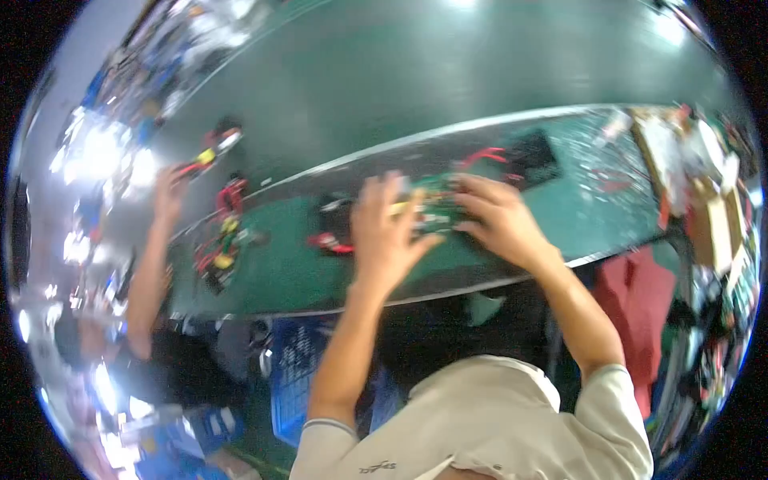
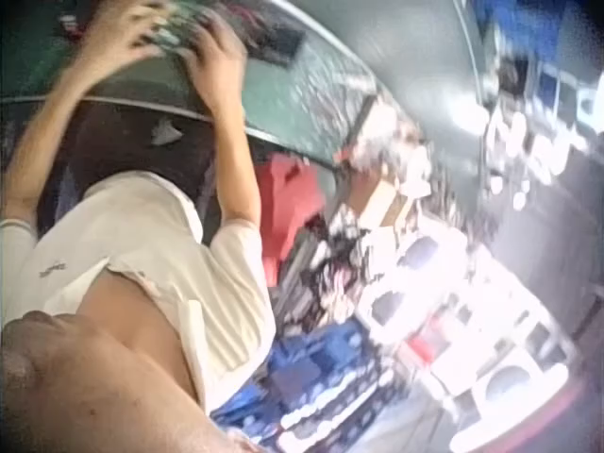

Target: Assembling electronic components including cooling fans and heatsinks onto circuit boards on a manufacturing assembly line.

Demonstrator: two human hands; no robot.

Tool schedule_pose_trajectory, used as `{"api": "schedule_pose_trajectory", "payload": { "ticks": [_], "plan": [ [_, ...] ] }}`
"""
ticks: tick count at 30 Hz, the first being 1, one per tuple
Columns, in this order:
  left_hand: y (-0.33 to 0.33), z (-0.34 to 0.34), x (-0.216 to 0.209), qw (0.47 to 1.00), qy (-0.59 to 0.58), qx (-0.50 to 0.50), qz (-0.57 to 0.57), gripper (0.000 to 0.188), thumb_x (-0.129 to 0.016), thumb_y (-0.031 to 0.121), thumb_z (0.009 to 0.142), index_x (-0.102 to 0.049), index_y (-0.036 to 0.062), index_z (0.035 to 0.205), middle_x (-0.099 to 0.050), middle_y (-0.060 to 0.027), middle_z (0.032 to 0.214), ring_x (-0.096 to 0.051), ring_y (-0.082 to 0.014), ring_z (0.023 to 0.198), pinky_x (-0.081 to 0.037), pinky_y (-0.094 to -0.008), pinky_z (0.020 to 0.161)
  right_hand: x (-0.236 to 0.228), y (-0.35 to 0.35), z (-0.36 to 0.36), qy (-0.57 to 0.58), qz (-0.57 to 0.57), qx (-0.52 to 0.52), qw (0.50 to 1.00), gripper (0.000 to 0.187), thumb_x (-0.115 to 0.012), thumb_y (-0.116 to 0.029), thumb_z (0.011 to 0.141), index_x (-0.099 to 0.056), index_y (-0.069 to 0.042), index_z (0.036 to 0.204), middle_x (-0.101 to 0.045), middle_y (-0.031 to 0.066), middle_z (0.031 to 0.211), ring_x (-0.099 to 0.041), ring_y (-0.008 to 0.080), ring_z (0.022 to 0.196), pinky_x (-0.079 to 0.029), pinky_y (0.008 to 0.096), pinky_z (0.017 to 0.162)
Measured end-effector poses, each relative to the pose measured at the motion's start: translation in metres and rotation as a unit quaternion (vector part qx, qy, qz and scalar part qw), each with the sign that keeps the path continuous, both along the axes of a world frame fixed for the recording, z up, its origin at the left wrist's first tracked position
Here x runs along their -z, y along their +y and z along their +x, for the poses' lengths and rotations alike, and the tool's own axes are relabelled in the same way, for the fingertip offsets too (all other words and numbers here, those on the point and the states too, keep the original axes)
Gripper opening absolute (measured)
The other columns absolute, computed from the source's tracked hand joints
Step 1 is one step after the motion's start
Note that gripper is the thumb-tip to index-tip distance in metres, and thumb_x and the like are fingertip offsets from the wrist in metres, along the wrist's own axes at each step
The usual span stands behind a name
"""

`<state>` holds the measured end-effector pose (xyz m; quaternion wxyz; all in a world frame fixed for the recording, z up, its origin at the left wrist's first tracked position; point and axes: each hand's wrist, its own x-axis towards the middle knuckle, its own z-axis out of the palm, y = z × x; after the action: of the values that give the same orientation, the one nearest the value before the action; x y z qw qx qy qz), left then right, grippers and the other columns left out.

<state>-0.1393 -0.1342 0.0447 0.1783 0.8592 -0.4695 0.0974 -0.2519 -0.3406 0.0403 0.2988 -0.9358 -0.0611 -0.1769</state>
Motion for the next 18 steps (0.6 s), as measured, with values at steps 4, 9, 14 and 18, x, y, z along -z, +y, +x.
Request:
{"api": "schedule_pose_trajectory", "payload": {
  "ticks": [4,9,14,18],
  "plan": [
    [-0.005,-0.006,0.006,0.999,0.007,-0.016,-0.029,0.099,-0.078,0.057,0.067,-0.038,0.0129,0.147,-0.029,-0.0178,0.155,-0.029,-0.0433,0.139,-0.028,-0.0589,0.109,0.002,0.006,-0.007,0.007,0.02,0.033,0.999,0.055,-0.077,-0.012,0.074,-0.06,-0.006,0.126,-0.048,0.0165,0.143,-0.049,0.0347,0.128,-0.04,0.0437,0.104],
    [-0.003,-0.006,0.014,0.998,0.011,-0.039,-0.055,0.105,-0.08,0.055,0.065,-0.037,0.0055,0.147,-0.032,-0.0162,0.154,-0.031,-0.0401,0.139,-0.029,-0.0562,0.108,0.018,0.011,-0.007,-0.012,0.011,0.06,0.998,0.061,-0.077,-0.011,0.074,-0.056,-0.005,0.131,-0.045,0.0171,0.146,-0.049,0.0351,0.126,-0.039,0.0429,0.105],
    [-0.005,-0.005,0.02,0.996,-0.009,-0.034,-0.083,0.103,-0.078,0.059,0.065,-0.039,0.0078,0.146,-0.034,-0.0145,0.153,-0.034,-0.0392,0.138,-0.031,-0.0541,0.106,0.019,0.011,-0.008,-0.007,0.033,0.085,0.996,0.066,-0.076,-0.007,0.073,-0.052,-0.003,0.134,-0.047,0.0177,0.145,-0.051,0.0358,0.125,-0.041,0.042,0.105],
    [-0.004,-0.003,0.027,0.995,-0.012,-0.036,-0.096,0.102,-0.074,0.063,0.067,-0.04,0.0085,0.146,-0.034,-0.014,0.154,-0.034,-0.0375,0.138,-0.032,-0.0538,0.104,0.021,0.012,-0.008,0.003,0.033,0.087,0.996,0.065,-0.076,-0.005,0.074,-0.051,-0.001,0.134,-0.047,0.0168,0.145,-0.05,0.0356,0.127,-0.041,0.0418,0.106]
  ]
}}
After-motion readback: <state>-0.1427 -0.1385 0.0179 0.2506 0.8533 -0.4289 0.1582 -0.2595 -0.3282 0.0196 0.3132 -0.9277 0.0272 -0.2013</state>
